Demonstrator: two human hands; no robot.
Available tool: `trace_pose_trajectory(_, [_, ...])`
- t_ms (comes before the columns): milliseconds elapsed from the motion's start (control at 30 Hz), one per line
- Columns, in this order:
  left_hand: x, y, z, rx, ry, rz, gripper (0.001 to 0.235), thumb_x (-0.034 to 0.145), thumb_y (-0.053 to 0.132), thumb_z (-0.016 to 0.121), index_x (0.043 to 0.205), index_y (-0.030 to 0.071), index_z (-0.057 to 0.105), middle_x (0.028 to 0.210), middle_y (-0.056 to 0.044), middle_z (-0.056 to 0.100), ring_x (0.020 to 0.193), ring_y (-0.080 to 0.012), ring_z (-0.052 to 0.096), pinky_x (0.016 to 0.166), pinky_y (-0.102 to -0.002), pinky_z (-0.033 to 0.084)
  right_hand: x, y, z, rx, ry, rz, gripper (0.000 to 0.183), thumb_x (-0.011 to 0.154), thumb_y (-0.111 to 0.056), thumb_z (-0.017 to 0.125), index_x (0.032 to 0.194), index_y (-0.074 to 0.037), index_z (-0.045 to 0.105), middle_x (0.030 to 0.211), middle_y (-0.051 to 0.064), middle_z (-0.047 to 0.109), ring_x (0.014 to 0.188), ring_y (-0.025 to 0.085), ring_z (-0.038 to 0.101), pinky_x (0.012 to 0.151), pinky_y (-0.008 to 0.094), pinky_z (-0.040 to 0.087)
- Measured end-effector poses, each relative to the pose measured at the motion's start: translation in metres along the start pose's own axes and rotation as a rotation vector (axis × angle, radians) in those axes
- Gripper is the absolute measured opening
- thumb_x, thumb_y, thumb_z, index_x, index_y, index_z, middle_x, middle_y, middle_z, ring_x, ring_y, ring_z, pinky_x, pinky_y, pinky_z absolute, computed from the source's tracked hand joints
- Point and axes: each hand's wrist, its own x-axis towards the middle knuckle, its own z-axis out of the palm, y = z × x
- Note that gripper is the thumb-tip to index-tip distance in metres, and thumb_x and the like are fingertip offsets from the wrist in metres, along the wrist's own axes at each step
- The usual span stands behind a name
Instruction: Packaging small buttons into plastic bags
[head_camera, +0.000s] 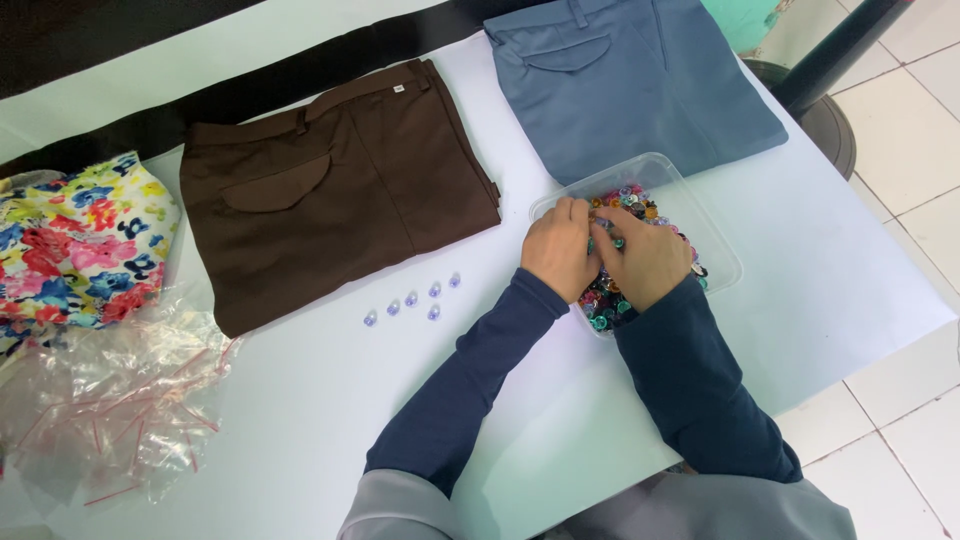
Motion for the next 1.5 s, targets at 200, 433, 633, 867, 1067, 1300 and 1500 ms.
trace_pose_trajectory(200, [-0.005,-0.01,0.006,-0.208,0.043,0.041,0.038,0.076,0.011,0.075,0.108,0.008,0.053,0.087,-0.007,0.054,0.08,-0.0312,0.065,0.073,-0.042,0.053,-0.003,-0.016,-0.022,0.147,0.055,0.053,0.026,0.099,-0.043,0.071,0.111,-0.021,0.078,0.096,0.007,0.079,0.074,0.034,0.074,0.068,0.05,0.06])
trace_pose_trajectory(433, [-0.01,-0.008,-0.003,-0.1,0.232,0.167,0.045,0.077,0.023,0.081,0.116,0.015,0.06,0.085,-0.002,0.062,0.086,-0.0246,0.068,0.077,-0.036,0.049,-0.012,-0.027,-0.029,0.224,0.193,0.018,0.021,0.092,-0.035,0.079,0.102,-0.017,0.08,0.12,0.004,0.074,0.079,0.035,0.073,0.073,0.054,0.059])
trace_pose_trajectory(633, [-0.014,-0.009,0.002,-0.043,0.324,0.234,0.047,0.073,0.019,0.08,0.119,0.017,0.067,0.096,-0.001,0.071,0.097,-0.0206,0.067,0.09,-0.039,0.041,-0.01,-0.014,-0.009,0.129,0.307,-0.014,0.019,0.087,-0.037,0.085,0.094,-0.021,0.079,0.109,-0.003,0.074,0.087,0.033,0.074,0.075,0.046,0.06])
trace_pose_trajectory(867, [-0.02,-0.001,-0.017,-0.094,0.556,0.247,0.028,0.079,0.007,0.074,0.105,0.017,0.071,0.093,0.002,0.069,0.094,-0.0173,0.062,0.095,-0.039,0.037,-0.009,-0.015,-0.005,0.231,0.45,-0.169,0.028,0.079,-0.033,0.091,0.093,-0.013,0.078,0.096,0.002,0.076,0.066,0.026,0.071,0.061,0.037,0.055])
trace_pose_trajectory(1067, [-0.04,-0.018,-0.042,-0.241,0.637,0.225,0.022,0.089,0.017,0.074,0.11,0.023,0.072,0.101,0.009,0.073,0.095,-0.0135,0.068,0.094,-0.033,0.043,-0.008,-0.029,-0.013,0.239,0.589,-0.482,0.033,0.087,-0.039,0.086,0.105,-0.012,0.078,0.107,0.002,0.074,0.071,0.021,0.07,0.068,0.036,0.053])
trace_pose_trajectory(1300, [-0.128,-0.06,-0.1,-0.202,0.544,0.203,0.016,0.092,0.019,0.076,0.108,0.022,0.076,0.109,0.005,0.076,0.097,-0.0169,0.07,0.093,-0.035,0.045,-0.041,-0.073,-0.007,0.284,0.822,-0.771,0.015,0.09,-0.023,0.075,0.095,-0.011,0.082,0.094,0.007,0.076,0.067,0.024,0.067,0.066,0.036,0.054])
trace_pose_trajectory(1500, [-0.212,-0.123,-0.133,-0.088,0.343,0.04,0.012,0.094,0.017,0.071,0.105,0.02,0.077,0.104,0.001,0.073,0.096,-0.0212,0.068,0.093,-0.042,0.044,-0.066,-0.142,0.035,0.305,0.624,-0.911,0.01,0.089,-0.029,0.072,0.092,-0.021,0.076,0.089,-0.006,0.072,0.065,0.013,0.064,0.064,0.026,0.052])
